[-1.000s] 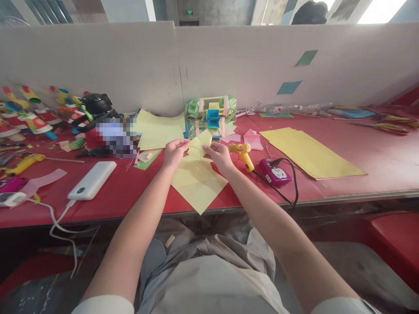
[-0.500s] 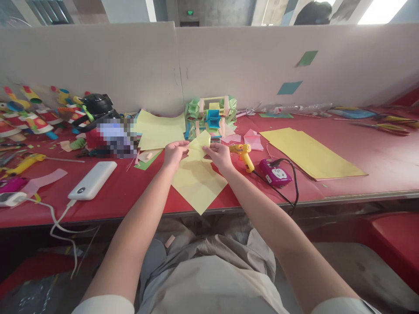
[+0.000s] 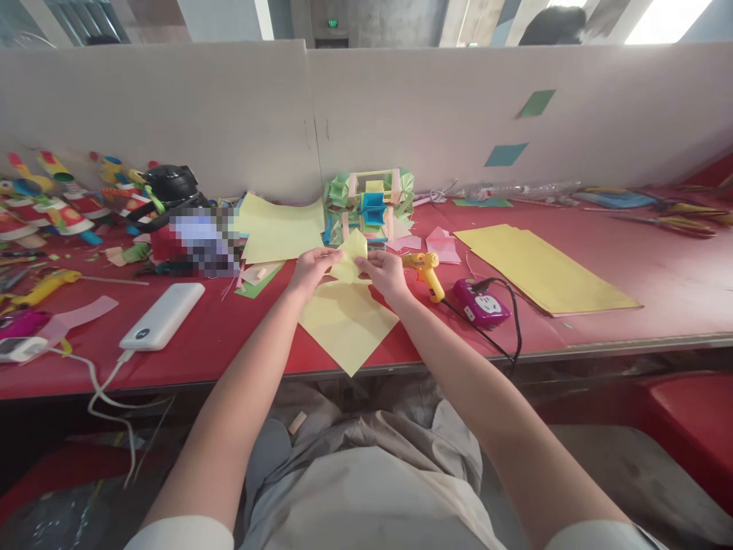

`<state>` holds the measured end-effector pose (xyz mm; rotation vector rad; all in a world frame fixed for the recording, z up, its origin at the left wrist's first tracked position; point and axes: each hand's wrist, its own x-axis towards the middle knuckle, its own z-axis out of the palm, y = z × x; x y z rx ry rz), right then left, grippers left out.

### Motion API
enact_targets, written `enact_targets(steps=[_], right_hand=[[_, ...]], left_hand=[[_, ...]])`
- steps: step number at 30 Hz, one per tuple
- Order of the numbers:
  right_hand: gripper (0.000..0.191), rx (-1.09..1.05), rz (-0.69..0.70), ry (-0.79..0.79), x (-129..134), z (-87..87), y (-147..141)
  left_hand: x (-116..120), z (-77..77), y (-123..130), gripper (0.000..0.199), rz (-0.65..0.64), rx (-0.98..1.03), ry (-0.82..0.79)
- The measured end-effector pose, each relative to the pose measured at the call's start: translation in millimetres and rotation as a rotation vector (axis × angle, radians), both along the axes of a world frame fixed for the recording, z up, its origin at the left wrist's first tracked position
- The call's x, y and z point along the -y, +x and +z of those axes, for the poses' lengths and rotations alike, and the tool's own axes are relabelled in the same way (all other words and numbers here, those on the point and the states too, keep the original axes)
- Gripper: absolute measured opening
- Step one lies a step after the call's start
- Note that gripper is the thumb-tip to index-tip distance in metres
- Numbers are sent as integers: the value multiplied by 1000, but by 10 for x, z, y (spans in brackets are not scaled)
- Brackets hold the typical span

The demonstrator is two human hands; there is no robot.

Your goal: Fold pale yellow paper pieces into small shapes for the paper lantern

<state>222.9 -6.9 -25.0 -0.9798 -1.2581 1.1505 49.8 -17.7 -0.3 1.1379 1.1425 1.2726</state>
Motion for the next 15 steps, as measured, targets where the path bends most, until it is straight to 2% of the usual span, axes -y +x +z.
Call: enact_targets(steps=[3,10,15], right_hand=[[43,21,5,5,1,-3,-8],[46,15,-3,16,-8,5,-11],[46,7,-3,23,-3,27,-20]], left_hand=[[-13,-46,10,52,48,-77,45],[-59,-72,-32,36,84,-68,60],[-53,-47,-18,32,99,-63,70]])
